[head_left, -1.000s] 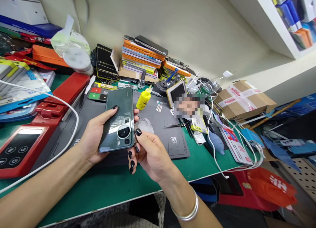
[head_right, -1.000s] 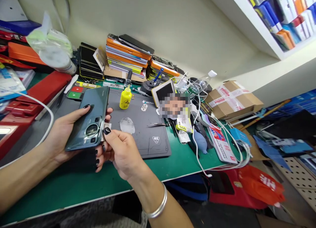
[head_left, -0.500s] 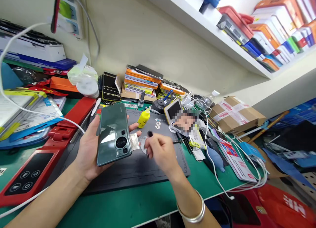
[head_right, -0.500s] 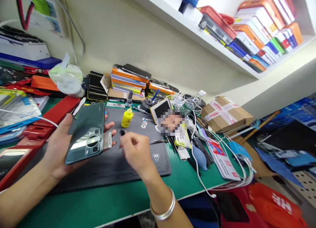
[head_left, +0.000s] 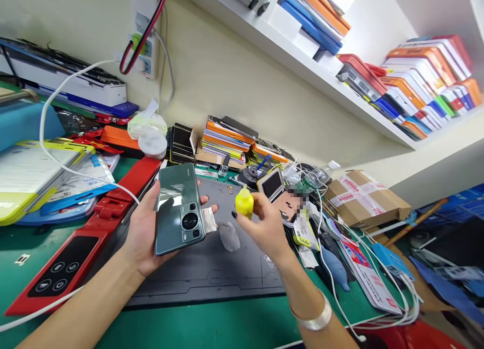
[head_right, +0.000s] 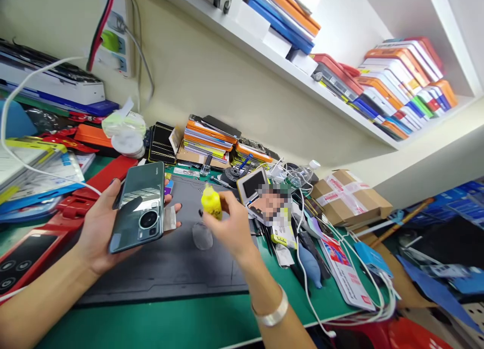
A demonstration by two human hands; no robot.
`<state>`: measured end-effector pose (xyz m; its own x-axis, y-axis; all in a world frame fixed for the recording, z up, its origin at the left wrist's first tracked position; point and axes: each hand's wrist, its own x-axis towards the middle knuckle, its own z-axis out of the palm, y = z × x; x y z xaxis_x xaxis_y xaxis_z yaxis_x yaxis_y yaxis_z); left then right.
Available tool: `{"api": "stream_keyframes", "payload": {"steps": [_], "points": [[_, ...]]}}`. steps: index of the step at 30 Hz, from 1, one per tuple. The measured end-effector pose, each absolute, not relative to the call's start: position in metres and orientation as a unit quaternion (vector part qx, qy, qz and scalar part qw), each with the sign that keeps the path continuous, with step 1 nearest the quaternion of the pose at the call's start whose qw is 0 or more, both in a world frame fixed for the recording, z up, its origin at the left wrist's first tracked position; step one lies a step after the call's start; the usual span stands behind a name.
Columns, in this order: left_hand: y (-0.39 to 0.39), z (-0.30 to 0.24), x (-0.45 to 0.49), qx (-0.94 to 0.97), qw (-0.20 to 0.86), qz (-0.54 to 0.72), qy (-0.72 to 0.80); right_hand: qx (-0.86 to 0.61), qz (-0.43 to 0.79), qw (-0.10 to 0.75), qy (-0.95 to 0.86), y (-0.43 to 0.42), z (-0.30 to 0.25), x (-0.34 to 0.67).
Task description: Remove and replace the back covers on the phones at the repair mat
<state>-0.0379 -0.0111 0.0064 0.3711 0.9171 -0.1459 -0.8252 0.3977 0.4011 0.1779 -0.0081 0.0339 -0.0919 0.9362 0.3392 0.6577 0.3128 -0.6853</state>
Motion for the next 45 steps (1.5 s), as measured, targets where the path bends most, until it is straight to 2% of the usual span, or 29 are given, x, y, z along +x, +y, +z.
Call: {"api": "stream_keyframes", "payload": {"steps": [4, 10, 26, 31, 34, 37, 41, 45], "points": [[-0.012, 0.009, -0.036, 0.127, 0.823, 0.527, 0.169, -0.496, 0.078, 0.268, -0.822, -0.048, 0.063, 0.19], [-0.013, 0.011, -0.037, 0.127, 0.829, 0.518, 0.167, -0.485, 0.031, 0.162, -0.859, -0.06, 0.078, 0.193], [-0.014, 0.016, -0.036, 0.131, 0.818, 0.528, 0.187, -0.476, 0.026, 0.096, -0.874, -0.064, 0.106, 0.184], [-0.014, 0.017, -0.038, 0.119, 0.818, 0.528, 0.196, -0.485, 0.115, 0.159, -0.852, -0.061, 0.1, 0.196], [-0.013, 0.014, -0.038, 0.119, 0.818, 0.526, 0.197, -0.545, 0.179, 0.265, -0.775, -0.038, 0.073, 0.205], [-0.012, 0.008, -0.036, 0.125, 0.819, 0.523, 0.201, -0.585, 0.292, 0.395, -0.646, 0.0, 0.034, 0.207], [-0.011, 0.003, -0.034, 0.126, 0.821, 0.515, 0.209, -0.597, 0.278, 0.422, -0.623, 0.045, 0.0, 0.203], [-0.011, 0.006, -0.033, 0.116, 0.824, 0.509, 0.22, -0.613, 0.232, 0.433, -0.618, 0.043, 0.006, 0.201]]}}
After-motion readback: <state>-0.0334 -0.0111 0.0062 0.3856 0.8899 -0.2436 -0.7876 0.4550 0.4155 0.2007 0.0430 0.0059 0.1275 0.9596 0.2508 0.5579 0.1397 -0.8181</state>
